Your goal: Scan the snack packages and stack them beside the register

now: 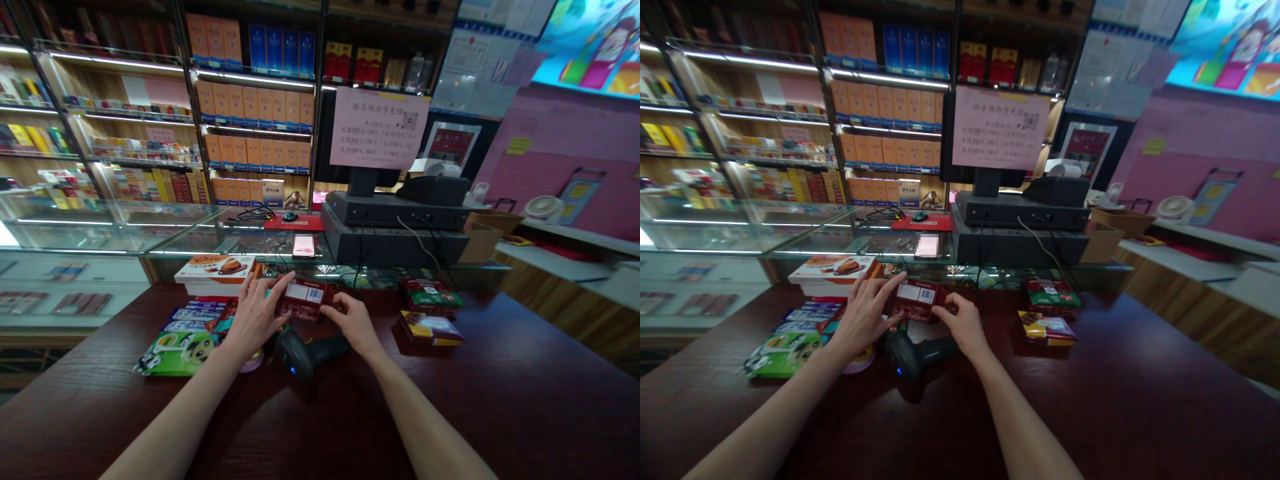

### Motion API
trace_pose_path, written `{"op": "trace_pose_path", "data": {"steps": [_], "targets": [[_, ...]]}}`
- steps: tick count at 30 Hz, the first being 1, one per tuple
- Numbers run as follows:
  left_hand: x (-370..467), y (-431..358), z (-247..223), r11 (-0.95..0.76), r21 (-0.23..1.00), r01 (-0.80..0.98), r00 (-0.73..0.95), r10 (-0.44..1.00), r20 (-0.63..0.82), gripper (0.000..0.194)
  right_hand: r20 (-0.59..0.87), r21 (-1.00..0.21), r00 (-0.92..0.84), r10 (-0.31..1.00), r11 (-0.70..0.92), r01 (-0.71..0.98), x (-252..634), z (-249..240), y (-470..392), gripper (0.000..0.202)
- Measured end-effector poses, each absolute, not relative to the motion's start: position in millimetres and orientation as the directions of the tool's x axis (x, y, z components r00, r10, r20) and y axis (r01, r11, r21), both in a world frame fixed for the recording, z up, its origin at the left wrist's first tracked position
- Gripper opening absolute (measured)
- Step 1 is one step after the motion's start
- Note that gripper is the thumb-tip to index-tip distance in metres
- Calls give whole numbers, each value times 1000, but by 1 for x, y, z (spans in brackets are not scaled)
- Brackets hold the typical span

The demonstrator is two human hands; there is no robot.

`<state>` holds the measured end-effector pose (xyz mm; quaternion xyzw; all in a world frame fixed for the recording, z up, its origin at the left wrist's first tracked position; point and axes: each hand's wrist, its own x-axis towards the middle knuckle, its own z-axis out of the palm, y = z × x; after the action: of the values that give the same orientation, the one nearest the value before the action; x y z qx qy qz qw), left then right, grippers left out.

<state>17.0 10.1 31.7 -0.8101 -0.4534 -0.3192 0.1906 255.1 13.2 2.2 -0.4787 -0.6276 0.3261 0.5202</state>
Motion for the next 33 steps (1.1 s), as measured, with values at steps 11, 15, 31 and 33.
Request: {"op": "trace_pose_path", "data": {"steps": [11,15,31,33], "targets": [[14,14,31,-607,82,790,407,620,671,67,371,-892,90,924,328,312,260,3,13,27],[12,17,29,-621,143,771,327,578,748,60,381,-893,93,920,341,293,260,2,14,25],[11,12,33,-686,134,715,311,485,817,14,522,-834,107,846,480,273,261,7,9,17],[11,11,34,-689,136,711,309,481,821,15,529,-827,105,842,483,289,261,7,9,18]]}}
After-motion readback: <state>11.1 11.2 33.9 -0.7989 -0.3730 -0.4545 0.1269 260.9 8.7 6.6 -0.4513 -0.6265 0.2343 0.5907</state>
